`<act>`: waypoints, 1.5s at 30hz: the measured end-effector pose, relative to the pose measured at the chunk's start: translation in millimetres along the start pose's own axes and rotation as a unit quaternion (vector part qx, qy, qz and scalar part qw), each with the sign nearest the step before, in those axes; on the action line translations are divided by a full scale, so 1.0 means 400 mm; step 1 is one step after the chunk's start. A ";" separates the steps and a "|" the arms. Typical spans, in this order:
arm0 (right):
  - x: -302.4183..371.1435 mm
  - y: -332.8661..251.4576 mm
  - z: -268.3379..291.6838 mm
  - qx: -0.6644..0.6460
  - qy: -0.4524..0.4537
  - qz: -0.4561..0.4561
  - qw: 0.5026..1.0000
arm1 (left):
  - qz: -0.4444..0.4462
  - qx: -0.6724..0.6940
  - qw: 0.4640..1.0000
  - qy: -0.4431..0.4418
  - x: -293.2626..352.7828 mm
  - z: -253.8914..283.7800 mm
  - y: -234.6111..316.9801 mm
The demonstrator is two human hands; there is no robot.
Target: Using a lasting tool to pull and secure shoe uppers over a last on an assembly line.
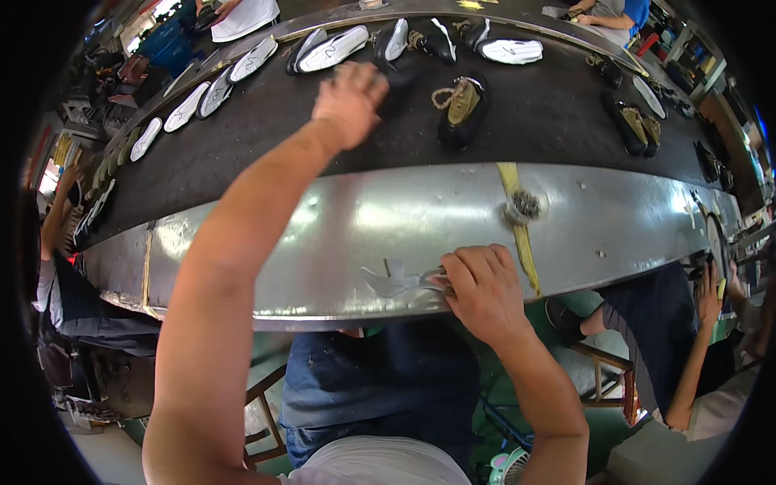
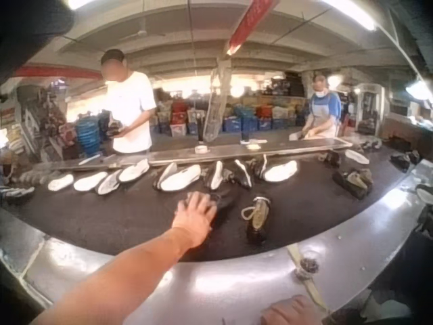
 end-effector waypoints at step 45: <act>-0.040 0.052 -0.073 -0.057 -0.005 -0.053 0.997 | 0.277 0.346 0.886 -0.133 0.838 0.225 -0.477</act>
Point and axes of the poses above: each hand's wrist, its own x-axis away from the middle knuckle, its own z-axis out of the back of the hand, y = z × x, the point moved 10 cm from there along -x, towards the middle knuckle, and after that the axes turned 1 degree about x, right-handed, at the moved point
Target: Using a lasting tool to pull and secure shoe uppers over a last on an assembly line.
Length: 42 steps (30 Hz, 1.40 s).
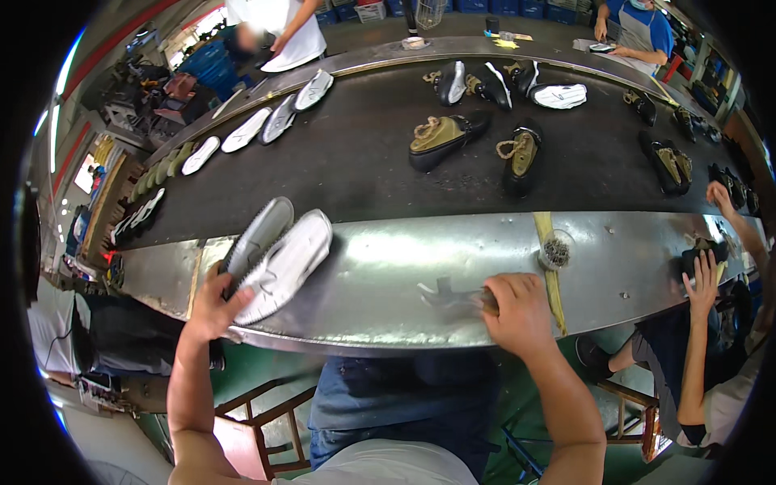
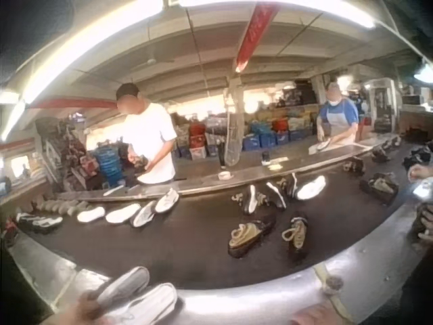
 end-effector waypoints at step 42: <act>0.441 -0.487 -0.050 -0.147 -0.168 0.072 0.972 | -0.193 0.380 0.879 -0.212 0.634 -0.745 0.301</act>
Point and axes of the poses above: each hand's wrist, its own x-axis away from the middle knuckle, its own z-axis out of the back of the hand, y = z × x, the point moved 10 cm from there along -x, towards the middle knuckle, and after that the axes turned 1 degree about x, right-handed, at the moved point
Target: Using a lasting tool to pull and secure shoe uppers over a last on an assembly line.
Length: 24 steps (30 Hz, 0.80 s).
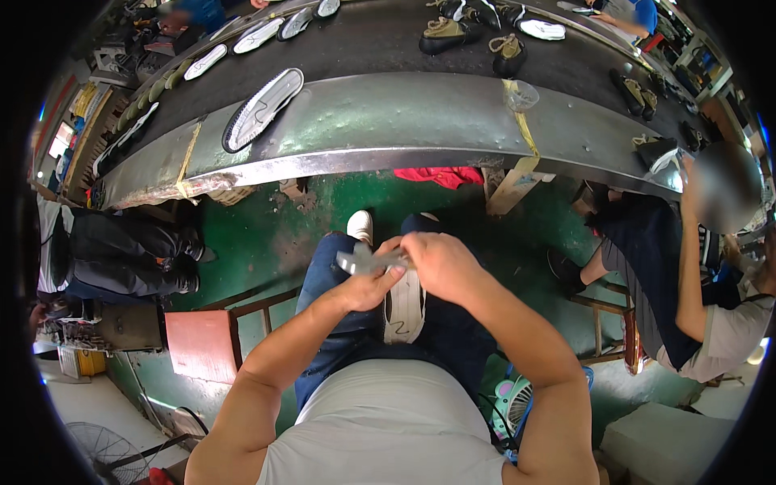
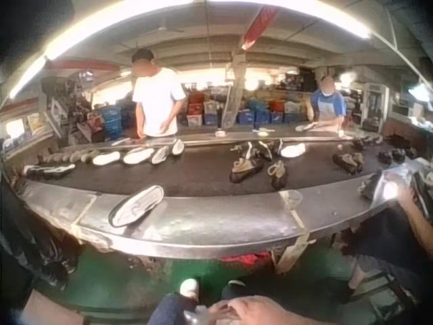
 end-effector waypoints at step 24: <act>0.282 0.087 -0.192 -0.448 -0.175 -0.374 0.793 | 0.090 0.118 0.984 0.100 0.019 0.053 -0.095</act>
Point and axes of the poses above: each hand's wrist, its own x-axis away from the middle knuckle, its own z-axis out of the back of the hand, y = z × x, the point moved 10 cm from there along -x, towards the middle knuckle, and after that the axes turned 1 degree about x, right-handed, at the moved point
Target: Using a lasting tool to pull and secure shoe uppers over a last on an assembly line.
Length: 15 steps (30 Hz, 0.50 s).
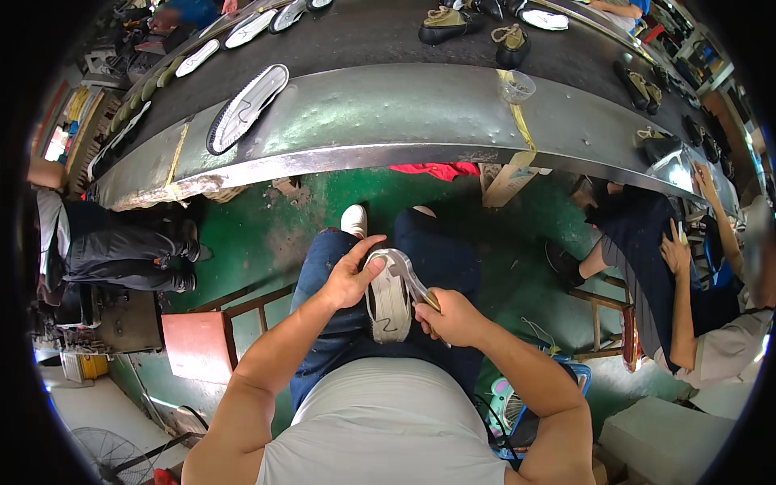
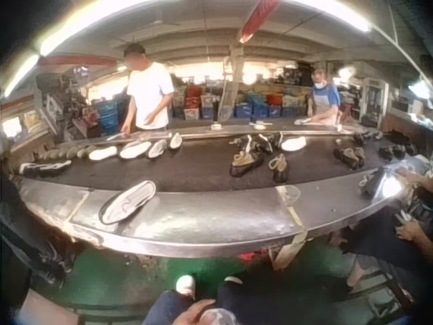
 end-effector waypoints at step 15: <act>0.034 -0.067 -0.027 0.408 0.149 0.074 0.898 | 0.095 0.166 0.981 0.029 0.024 0.010 -0.013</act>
Point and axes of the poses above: each hand's wrist, its own x-axis away from the middle knuckle, its own z-axis out of the back of the hand, y = z × x, the point moved 10 cm from there along -x, towards the middle knuckle, and after that the axes turned 1 degree about x, right-handed, at the moved point
